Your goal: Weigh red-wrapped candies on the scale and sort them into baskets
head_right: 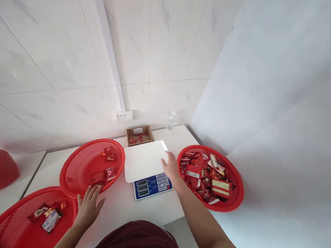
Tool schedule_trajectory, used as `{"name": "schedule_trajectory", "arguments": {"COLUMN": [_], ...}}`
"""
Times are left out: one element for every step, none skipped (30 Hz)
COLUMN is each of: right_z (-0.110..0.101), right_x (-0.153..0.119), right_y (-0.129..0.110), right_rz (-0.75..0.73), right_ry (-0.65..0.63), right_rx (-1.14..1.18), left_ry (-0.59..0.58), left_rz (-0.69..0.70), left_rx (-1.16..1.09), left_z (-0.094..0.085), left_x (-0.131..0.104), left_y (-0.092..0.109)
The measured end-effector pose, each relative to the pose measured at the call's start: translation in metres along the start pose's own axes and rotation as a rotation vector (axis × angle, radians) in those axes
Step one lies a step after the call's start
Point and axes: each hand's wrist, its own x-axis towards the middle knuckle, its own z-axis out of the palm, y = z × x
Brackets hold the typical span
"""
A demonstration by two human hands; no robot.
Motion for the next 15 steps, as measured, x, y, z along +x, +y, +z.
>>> {"name": "schedule_trajectory", "arguments": {"right_z": [-0.017, -0.033, -0.046, -0.058, -0.066, -0.072, -0.075, -0.077, -0.078, -0.078, -0.077, -0.077, -0.078, -0.08, -0.082], "right_x": [-0.007, -0.016, -0.025, -0.035, -0.045, -0.053, -0.06, -0.065, -0.068, -0.07, -0.07, -0.069, -0.067, -0.066, -0.064], "right_y": [0.027, 0.051, 0.072, 0.089, 0.101, 0.109, 0.114, 0.116, 0.116, 0.115, 0.115, 0.115, 0.116, 0.117, 0.12], "right_rz": [0.054, 0.13, 0.179, 0.223, 0.271, 0.318, 0.36, 0.395, 0.416, 0.419, 0.405, 0.379, 0.349, 0.325, 0.311], "right_ry": [0.026, 0.05, 0.037, 0.013, -0.022, -0.07, -0.121, -0.167, -0.204, -0.226, -0.231, -0.221, -0.198, -0.164, -0.12], "right_rx": [-0.101, -0.188, -0.261, -0.333, -0.403, -0.46, -0.504, -0.532, -0.544, -0.543, -0.535, -0.521, -0.496, -0.461, -0.416], "left_ry": [0.013, 0.027, 0.041, 0.05, 0.056, 0.057, 0.055, 0.049, 0.042, 0.035, 0.028, 0.024, 0.023, 0.025, 0.028], "left_rz": [0.003, 0.015, 0.033, 0.054, 0.077, 0.098, 0.12, 0.138, 0.153, 0.164, 0.172, 0.177, 0.18, 0.182, 0.185], "left_rx": [0.003, 0.003, 0.001, -0.002, -0.007, -0.013, -0.021, -0.028, -0.036, -0.043, -0.05, -0.058, -0.066, -0.074, -0.08], "left_z": [0.0, 0.0, 0.0, -0.001, -0.002, -0.003, -0.004, -0.006, -0.007, -0.007, -0.008, -0.008, -0.008, -0.008, -0.008], "left_x": [0.0, 0.0, 0.0, 0.0, 0.001, 0.002, 0.003, 0.005, 0.007, 0.008, 0.009, 0.009, 0.009, 0.008, 0.007], "left_y": [0.004, 0.009, 0.014, 0.019, 0.025, 0.031, 0.037, 0.043, 0.049, 0.054, 0.058, 0.062, 0.064, 0.065, 0.066]}}
